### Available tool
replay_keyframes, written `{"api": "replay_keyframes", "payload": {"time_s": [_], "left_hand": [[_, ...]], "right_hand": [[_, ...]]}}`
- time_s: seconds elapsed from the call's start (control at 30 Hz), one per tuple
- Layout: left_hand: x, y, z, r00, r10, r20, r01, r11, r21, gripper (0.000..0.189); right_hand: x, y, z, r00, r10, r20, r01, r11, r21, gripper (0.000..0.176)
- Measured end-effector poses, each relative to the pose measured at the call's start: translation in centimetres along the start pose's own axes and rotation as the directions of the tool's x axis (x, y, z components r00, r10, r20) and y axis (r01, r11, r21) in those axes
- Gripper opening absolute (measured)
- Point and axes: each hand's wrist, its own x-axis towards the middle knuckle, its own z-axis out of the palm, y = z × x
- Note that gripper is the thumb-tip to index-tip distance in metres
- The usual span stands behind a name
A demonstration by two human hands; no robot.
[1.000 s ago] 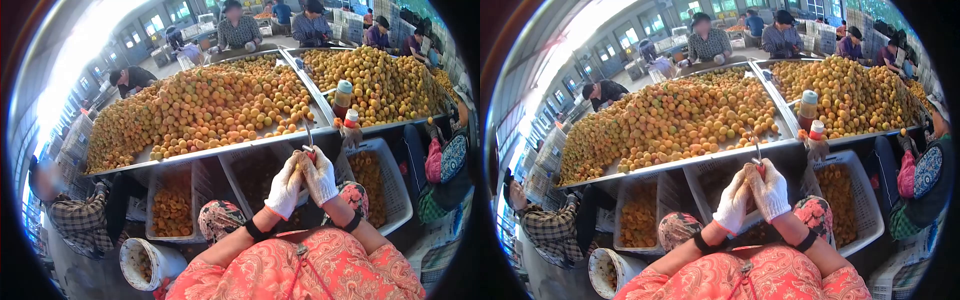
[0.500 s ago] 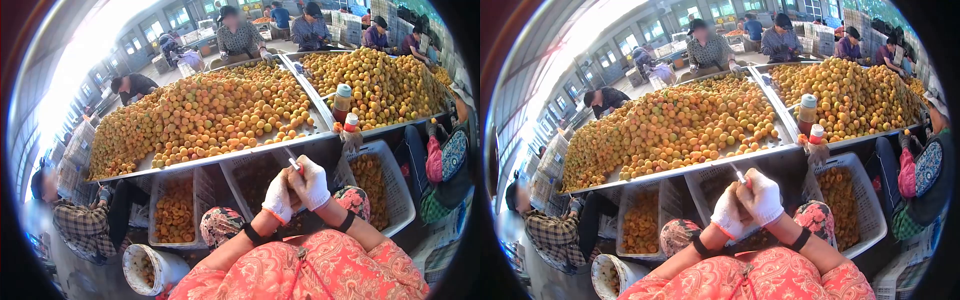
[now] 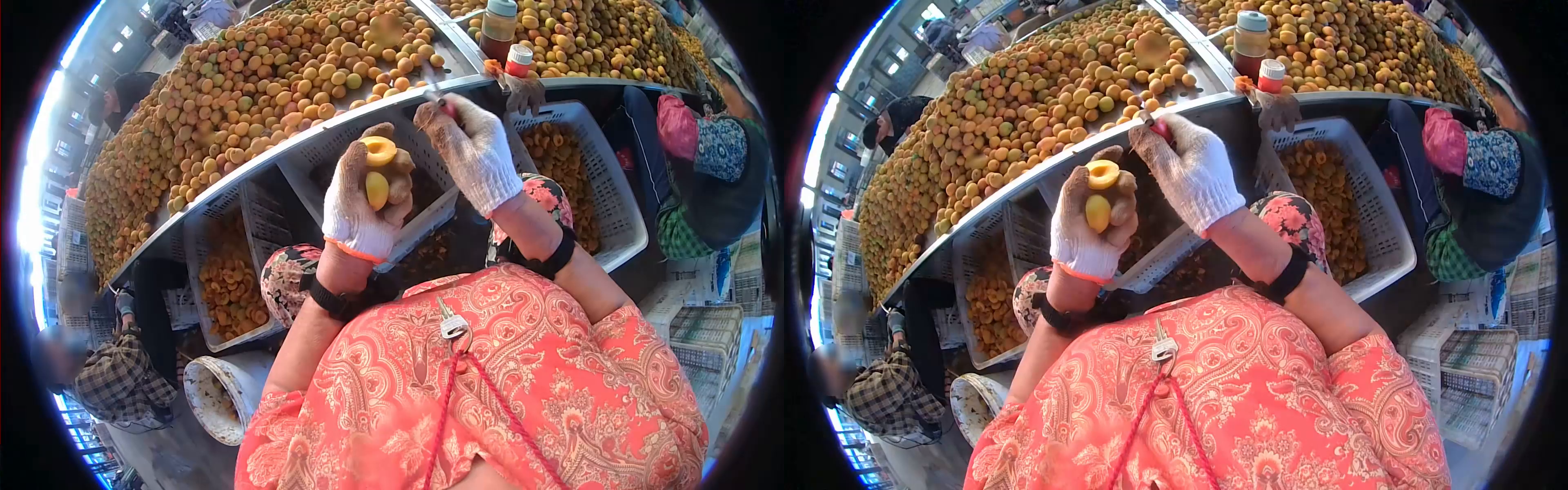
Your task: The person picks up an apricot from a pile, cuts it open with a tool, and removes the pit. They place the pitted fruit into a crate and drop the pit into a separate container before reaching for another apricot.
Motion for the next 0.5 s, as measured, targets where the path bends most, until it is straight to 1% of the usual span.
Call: {"api": "replay_keyframes", "payload": {"time_s": [0.03,0.1,0.13,0.17,0.2,0.23,0.3,0.33,0.37,0.43,0.47,0.5], "left_hand": [[-0.1,0.1,0.4,0.999,0.016,0.029,-0.017,0.999,0.048,0.039],[-0.4,-0.1,2.3,0.997,0.034,-0.075,-0.024,0.991,0.128,0.04],[0.4,-0.7,1.8,0.994,0.088,-0.071,-0.061,0.945,0.32,0.038],[0.4,-0.9,0.9,0.99,0.131,-0.056,-0.098,0.911,0.4,0.032],[0.8,-1.3,-0.1,0.964,0.257,-0.066,-0.167,0.78,0.603,0.03],[1.2,-1.5,-0.8,0.921,0.388,-0.048,-0.212,0.6,0.771,0.027],[1.1,-1.4,-1.3,0.915,0.402,-0.022,-0.253,0.615,0.747,0.025],[0.3,-0.7,0.3,0.951,0.264,-0.159,-0.101,0.755,0.648,0.027],[-0.4,-0.4,1.5,0.969,0.177,-0.174,-0.055,0.837,0.544,0.028],[-0.8,-0.5,1.8,0.978,0.129,-0.162,-0.041,0.887,0.46,0.028],[-0.8,-0.3,1.7,0.983,0.082,-0.163,-0.003,0.901,0.434,0.027],[-0.9,-0.7,1.3,0.983,0.081,-0.165,-0.001,0.901,0.434,0.027]], "right_hand": [[-0.2,0.4,0.1,1.0,-0.003,-0.006,0.003,1.0,-0.001,0.022],[-0.7,0.8,0.6,0.981,0.043,0.188,-0.049,0.999,0.023,0.019],[-1.1,0.3,0.8,0.972,0.058,0.227,-0.055,0.998,-0.018,0.017],[-1.1,0.5,0.9,0.978,0.002,0.209,0.008,0.999,-0.048,0.016],[-1.1,1.2,1.1,0.989,-0.003,0.146,0.015,0.997,-0.082,0.016],[-0.9,1.8,1.4,0.996,-0.013,0.084,0.023,0.993,-0.113,0.016],[-0.8,1.9,1.8,0.993,-0.1,0.069,0.106,0.99,-0.097,0.016],[-0.8,1.9,1.8,0.994,-0.067,0.085,0.079,0.985,-0.153,0.013],[-0.5,1.6,2.2,0.993,-0.073,0.094,0.087,0.985,-0.148,0.013],[-0.9,0.9,2.4,0.979,-0.146,0.143,0.181,0.942,-0.284,0.012],[-0.9,0.7,2.0,0.977,-0.094,0.189,0.154,0.931,-0.33,0.014],[-1.4,0.7,1.9,0.978,-0.092,0.189,0.151,0.932,-0.329,0.014]]}}
